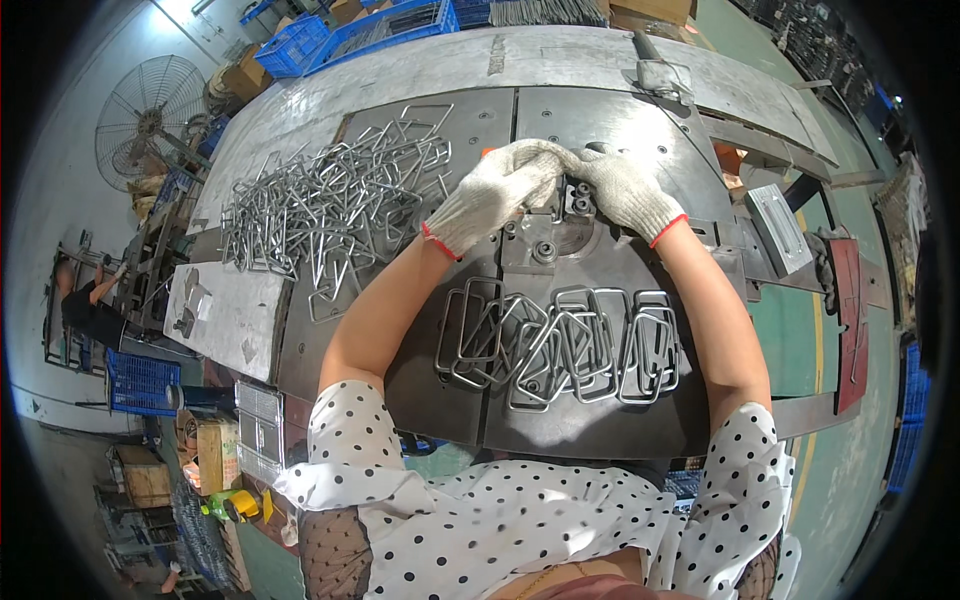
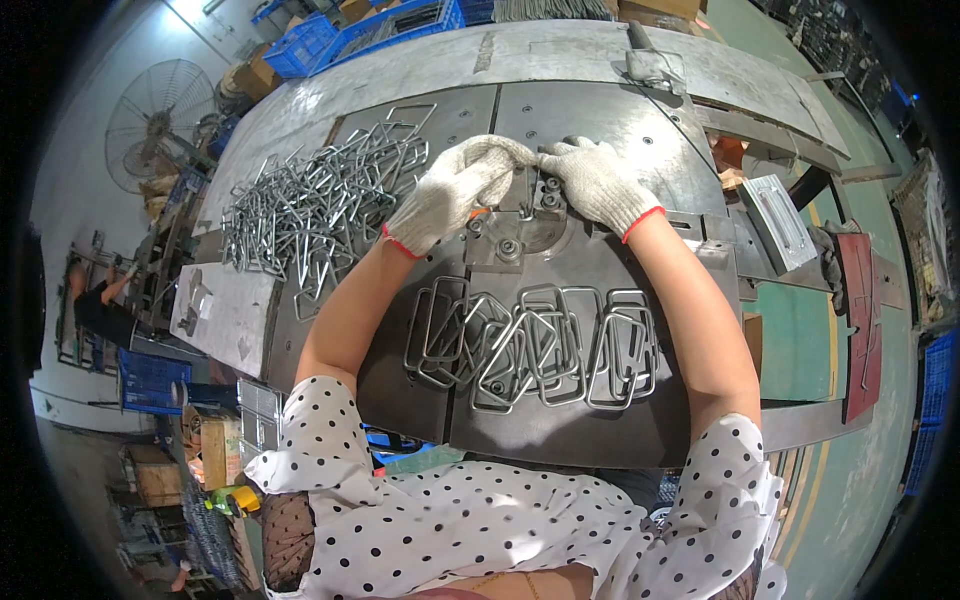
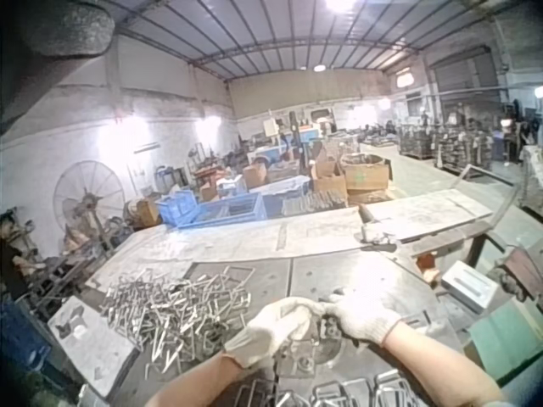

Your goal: The person repeatedly takes bent wire pieces from a pile, inserts them into a machine to bend them into rectangular loops, and places the finished metal loops on the workbench.

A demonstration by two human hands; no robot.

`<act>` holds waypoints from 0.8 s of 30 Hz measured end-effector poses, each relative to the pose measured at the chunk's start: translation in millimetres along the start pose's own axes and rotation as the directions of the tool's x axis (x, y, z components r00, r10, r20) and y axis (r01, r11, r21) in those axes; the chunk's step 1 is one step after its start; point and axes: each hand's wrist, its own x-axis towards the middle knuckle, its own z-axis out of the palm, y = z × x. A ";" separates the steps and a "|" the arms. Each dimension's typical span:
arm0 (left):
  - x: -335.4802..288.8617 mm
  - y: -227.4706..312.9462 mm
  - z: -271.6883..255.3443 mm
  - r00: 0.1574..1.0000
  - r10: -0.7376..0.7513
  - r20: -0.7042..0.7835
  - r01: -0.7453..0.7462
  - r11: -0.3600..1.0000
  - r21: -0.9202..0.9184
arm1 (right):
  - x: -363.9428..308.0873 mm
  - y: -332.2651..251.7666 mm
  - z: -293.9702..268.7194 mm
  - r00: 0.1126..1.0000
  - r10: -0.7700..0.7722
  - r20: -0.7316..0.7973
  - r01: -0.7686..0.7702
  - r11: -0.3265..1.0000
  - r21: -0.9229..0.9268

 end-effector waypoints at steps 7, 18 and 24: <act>-1.7 -3.0 -3.7 1.000 0.001 -0.012 -0.001 1.000 0.003 | 0.8 -10.1 -8.9 0.999 0.025 0.037 -0.025 1.000 -0.009; -18.5 67.0 -21.9 0.918 0.378 -0.119 -0.286 0.840 0.461 | 0.6 -8.3 -10.5 1.000 0.004 0.025 -0.004 1.000 0.000; -37.5 98.3 -69.2 0.914 0.267 -0.305 -0.046 0.816 0.576 | -1.0 -8.0 -13.5 0.998 0.016 0.053 -0.017 1.000 0.013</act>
